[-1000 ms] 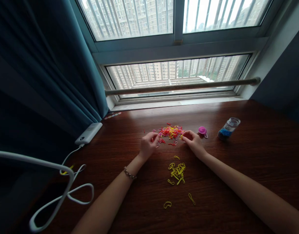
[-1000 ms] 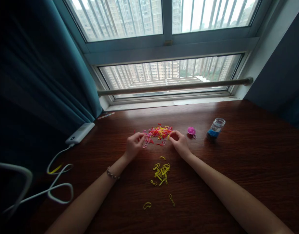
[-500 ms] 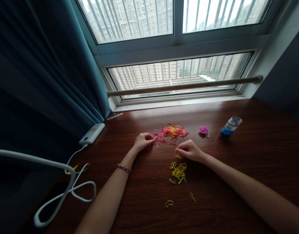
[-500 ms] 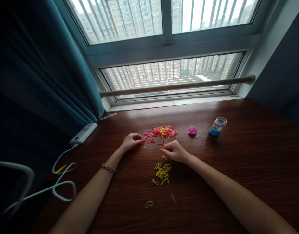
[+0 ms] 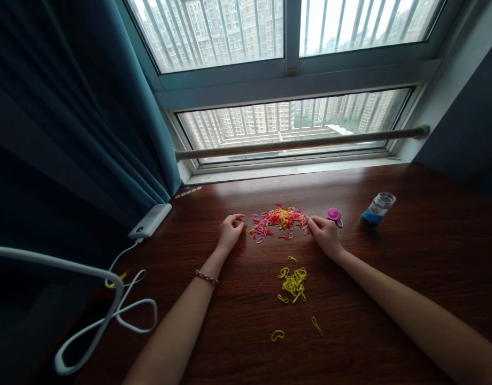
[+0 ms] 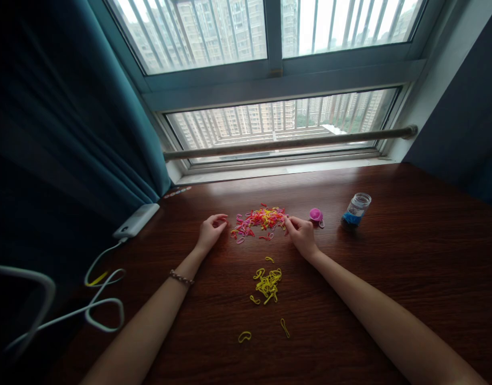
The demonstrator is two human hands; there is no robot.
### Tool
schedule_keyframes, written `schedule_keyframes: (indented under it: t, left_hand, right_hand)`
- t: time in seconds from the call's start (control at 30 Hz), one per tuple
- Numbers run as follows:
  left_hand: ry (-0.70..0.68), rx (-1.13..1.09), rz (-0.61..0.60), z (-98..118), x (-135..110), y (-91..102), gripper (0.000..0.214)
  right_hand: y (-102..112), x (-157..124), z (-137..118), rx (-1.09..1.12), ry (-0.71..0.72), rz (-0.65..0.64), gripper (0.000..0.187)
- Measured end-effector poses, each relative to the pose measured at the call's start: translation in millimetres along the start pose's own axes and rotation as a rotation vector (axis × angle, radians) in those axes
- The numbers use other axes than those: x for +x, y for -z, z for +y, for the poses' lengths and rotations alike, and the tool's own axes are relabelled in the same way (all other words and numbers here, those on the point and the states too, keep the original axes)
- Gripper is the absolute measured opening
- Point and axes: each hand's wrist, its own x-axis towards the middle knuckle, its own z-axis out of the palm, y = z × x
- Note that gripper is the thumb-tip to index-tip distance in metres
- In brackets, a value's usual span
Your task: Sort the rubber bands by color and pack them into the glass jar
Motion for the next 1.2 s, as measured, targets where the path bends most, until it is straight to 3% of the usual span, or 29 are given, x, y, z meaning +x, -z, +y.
schedule_keyframes:
  t: [0.23,0.4,0.53,0.7,0.97,1.07,1.2]
  left_hand:
    - [-0.076,0.096,-0.129,15,-5,1.3,0.002]
    - [-0.109,0.313,-0.230,26,-9,3.5,0.006]
    - [-0.116,0.203,-0.189,23,-8,2.8,0.005]
    - [-0.080,0.053,-0.054,12,-6,-1.0,0.007]
    - [-0.023,-0.045,0.024,8,-6,-3.3,0.024]
    - [-0.002,-0.084,0.033,8,-6,-4.4,0.027]
    - [0.013,-0.127,0.016,14,-7,-4.2,0.029]
  right_hand:
    - [-1,2,9,-0.222,-0.065,0.072,0.030]
    - [-2,3,17,-0.490,-0.061,-0.005,0.018]
    - [-3,2,19,-0.588,0.007,-0.060,0.015]
    - [-3,2,24,-0.531,0.089,-0.039,0.014]
    - [-8,1,18,-0.196,0.077,-0.016,0.017]
    - [-10,-9,-1,-0.091,0.202,-0.107,0.014]
    - [-10,-28,-26,-0.063,0.537,-0.483,0.017]
